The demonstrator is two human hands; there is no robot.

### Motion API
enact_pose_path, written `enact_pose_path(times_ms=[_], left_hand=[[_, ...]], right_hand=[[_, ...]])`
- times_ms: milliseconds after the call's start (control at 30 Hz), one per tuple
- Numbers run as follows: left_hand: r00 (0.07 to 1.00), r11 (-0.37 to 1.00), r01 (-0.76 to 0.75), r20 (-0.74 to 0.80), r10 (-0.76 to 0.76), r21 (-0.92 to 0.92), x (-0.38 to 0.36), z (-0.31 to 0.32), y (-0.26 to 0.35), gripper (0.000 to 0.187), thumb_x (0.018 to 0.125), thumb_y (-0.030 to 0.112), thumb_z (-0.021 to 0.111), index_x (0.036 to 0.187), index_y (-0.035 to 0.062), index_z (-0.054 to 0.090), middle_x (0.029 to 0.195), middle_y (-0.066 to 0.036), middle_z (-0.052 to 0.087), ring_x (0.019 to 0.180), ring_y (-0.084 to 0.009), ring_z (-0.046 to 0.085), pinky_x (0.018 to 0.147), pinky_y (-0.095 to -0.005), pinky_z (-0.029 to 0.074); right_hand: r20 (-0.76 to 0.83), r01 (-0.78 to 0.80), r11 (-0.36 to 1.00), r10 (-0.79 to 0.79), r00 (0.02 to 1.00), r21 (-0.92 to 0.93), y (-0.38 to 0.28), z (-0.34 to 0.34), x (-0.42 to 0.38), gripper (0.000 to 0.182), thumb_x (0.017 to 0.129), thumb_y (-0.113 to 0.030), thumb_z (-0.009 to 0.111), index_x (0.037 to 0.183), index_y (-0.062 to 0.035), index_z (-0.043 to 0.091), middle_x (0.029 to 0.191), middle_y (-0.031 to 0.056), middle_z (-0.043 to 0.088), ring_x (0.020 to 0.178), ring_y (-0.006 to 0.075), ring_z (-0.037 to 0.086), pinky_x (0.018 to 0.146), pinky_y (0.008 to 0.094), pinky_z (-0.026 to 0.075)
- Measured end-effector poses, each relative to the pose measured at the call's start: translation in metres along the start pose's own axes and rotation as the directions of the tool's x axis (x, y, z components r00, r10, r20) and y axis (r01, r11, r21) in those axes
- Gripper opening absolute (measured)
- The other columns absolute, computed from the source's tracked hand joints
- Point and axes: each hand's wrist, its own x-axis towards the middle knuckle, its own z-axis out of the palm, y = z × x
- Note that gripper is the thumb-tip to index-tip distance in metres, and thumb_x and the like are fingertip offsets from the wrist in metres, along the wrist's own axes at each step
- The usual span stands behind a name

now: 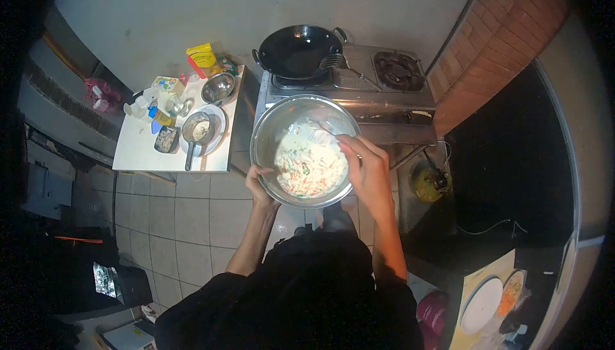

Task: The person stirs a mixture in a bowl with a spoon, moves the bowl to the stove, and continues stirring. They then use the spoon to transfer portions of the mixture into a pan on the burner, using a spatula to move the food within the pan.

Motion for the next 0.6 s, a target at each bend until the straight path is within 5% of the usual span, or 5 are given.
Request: enact_pose_path(times_ms=[167,267,433,600], left_hand=[[0.998,0.992,0.059,0.009,-0.059,-0.110,0.002,0.005,0.003,0.033,0.071,0.019,0.040,0.090,-0.0043,0.053,0.090,-0.017,0.055,0.083,-0.0277,0.057,0.077,-0.0378,0.050],[1.000,1.000,0.018,0.010,-0.018,-0.009,0.000,0.003,0.006,0.036,0.071,0.020,0.041,0.094,-0.0049,0.053,0.091,-0.017,0.055,0.083,-0.0278,0.057,0.077,-0.0373,0.050],[1.000,0.999,-0.008,-0.009,0.007,-0.051,0.025,-0.041,-0.016,0.036,0.072,0.020,0.041,0.095,-0.0048,0.053,0.091,-0.017,0.055,0.082,-0.0271,0.057,0.076,-0.0371,0.050],[1.000,0.994,-0.021,-0.002,0.021,-0.106,0.028,-0.045,-0.019,0.038,0.072,0.020,0.041,0.098,-0.0053,0.052,0.092,-0.017,0.055,0.082,-0.0278,0.057,0.075,-0.0367,0.050]], right_hand=[[0.209,0.017,1.000,-0.020,0.978,0.019,-0.010,-0.005,-0.011,0.015,0.083,0.000,0.057,0.096,0.0045,0.062,0.075,0.0174,0.059,0.064,0.0256,0.059,0.059,0.0314,0.044],[0.311,-0.041,0.999,0.041,0.950,-0.006,-0.018,-0.017,-0.016,0.014,0.083,0.000,0.057,0.095,0.0049,0.062,0.075,0.0169,0.059,0.065,0.0257,0.059,0.060,0.0324,0.045],[0.038,-0.059,0.994,0.063,0.997,-0.092,-0.015,-0.029,-0.023,0.011,0.083,0.000,0.056,0.092,0.0053,0.062,0.076,0.0158,0.060,0.064,0.0258,0.059,0.057,0.0320,0.044],[-0.015,-0.149,0.975,0.148,0.989,-0.165,-0.003,-0.013,-0.055,0.010,0.086,-0.004,0.054,0.086,0.0035,0.062,0.071,0.0154,0.059,0.062,0.0236,0.060,0.054,0.0311,0.043]])
